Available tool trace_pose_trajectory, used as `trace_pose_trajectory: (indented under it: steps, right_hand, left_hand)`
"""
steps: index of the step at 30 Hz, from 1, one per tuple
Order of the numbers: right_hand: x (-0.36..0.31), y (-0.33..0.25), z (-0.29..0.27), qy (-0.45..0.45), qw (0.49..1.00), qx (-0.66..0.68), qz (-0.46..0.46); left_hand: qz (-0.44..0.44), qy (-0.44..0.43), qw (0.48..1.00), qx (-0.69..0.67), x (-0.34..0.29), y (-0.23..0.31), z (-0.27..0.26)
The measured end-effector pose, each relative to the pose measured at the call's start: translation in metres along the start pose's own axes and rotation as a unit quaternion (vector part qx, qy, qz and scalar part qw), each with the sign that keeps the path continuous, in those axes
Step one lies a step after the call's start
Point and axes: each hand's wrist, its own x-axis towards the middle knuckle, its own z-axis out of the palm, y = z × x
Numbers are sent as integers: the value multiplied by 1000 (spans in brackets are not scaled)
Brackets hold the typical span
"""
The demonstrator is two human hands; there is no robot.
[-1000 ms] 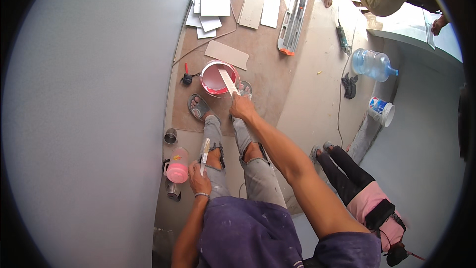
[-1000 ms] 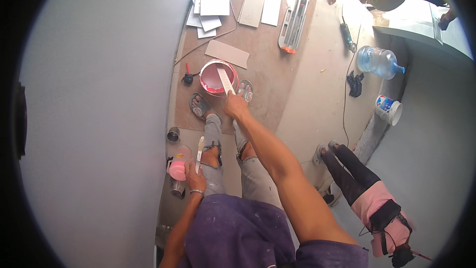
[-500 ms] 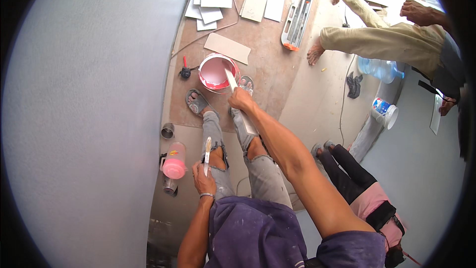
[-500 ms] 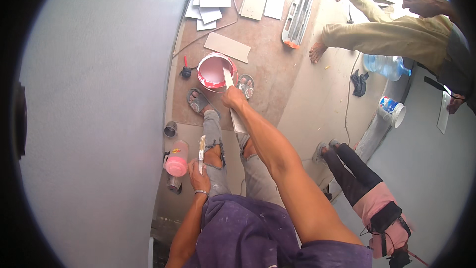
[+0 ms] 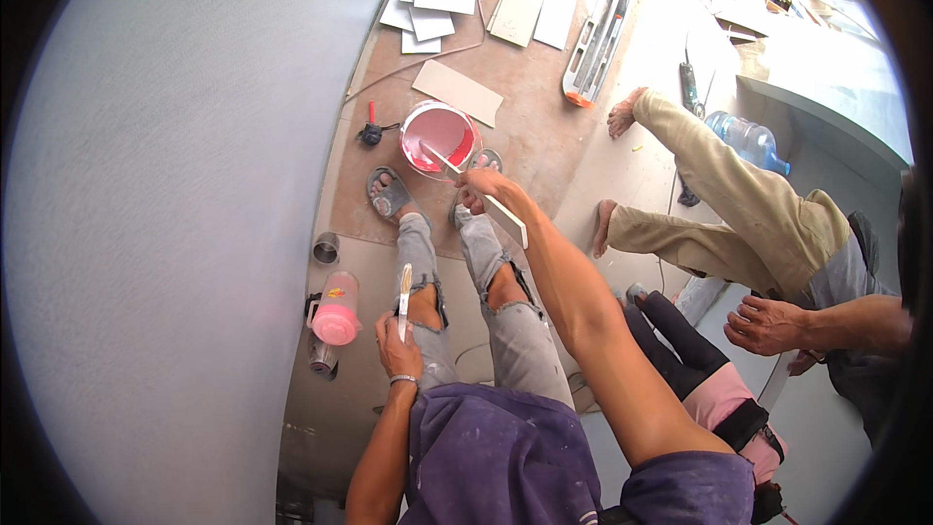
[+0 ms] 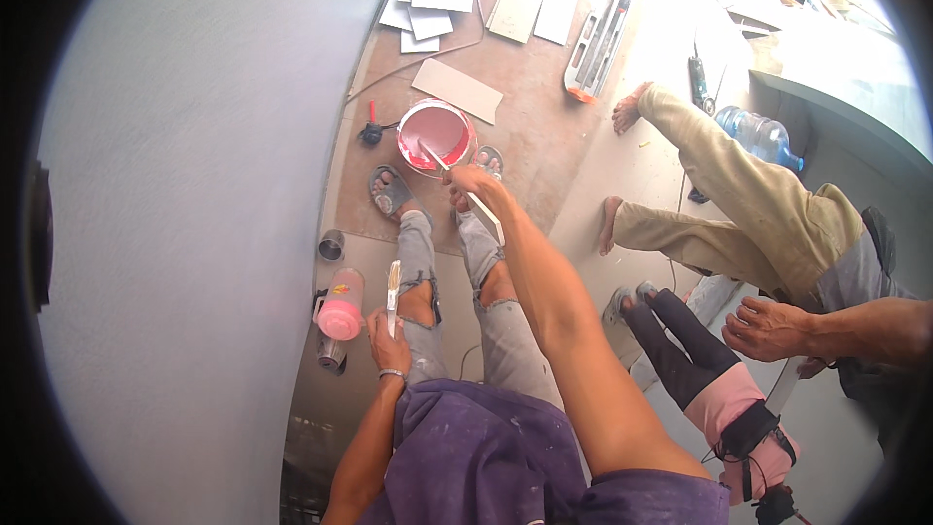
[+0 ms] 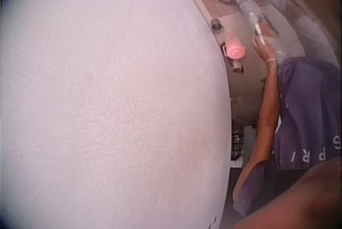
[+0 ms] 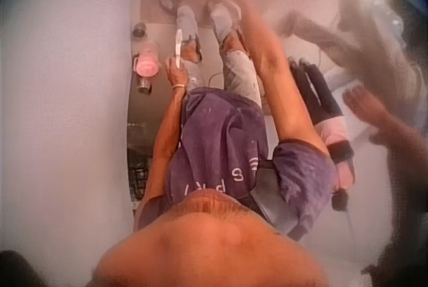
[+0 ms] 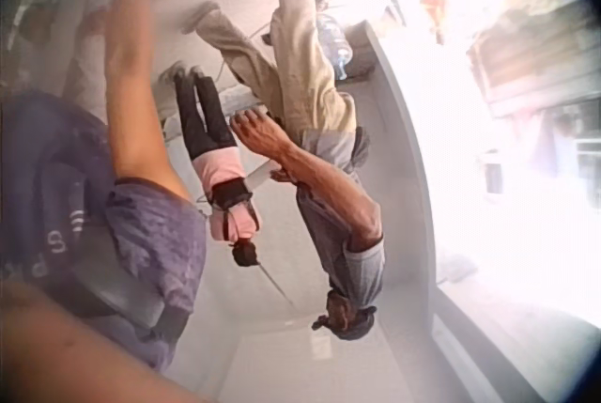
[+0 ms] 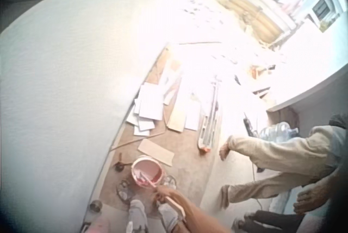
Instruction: The person mixes white paint in a bucket using a stick, then pours pink paint from a smaller bucket into the white paint and stirs to blend the colors. The person carries the mixed paint to another area and continues stirring.
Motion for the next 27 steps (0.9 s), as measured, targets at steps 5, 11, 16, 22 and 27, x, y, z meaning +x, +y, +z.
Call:
trace_pose_trajectory:
  steps: [5, 11, 16, 22, 27]
  right_hand:
    - [-18, -4, -2, -37, 996, 68, -37]
    - [-19, -15, 9, 84, 961, -217, -150]
    - [3, -7, 12, 235, 814, -466, -256]
    - [-3, 2, 10, 207, 815, -499, -210]
    - [9, 22, -4, 203, 812, -514, -187]
  left_hand:
    - [-28, -12, 999, -12, 1, 0, -4]
    - [-7, 2, 1000, -2, 4, -4, -3]
    - [-27, -18, 999, -12, 6, 5, -7]
    - [-18, 1, 1000, -5, 6, 1, -7]
    - [-32, -16, 999, -16, 7, 6, -11]
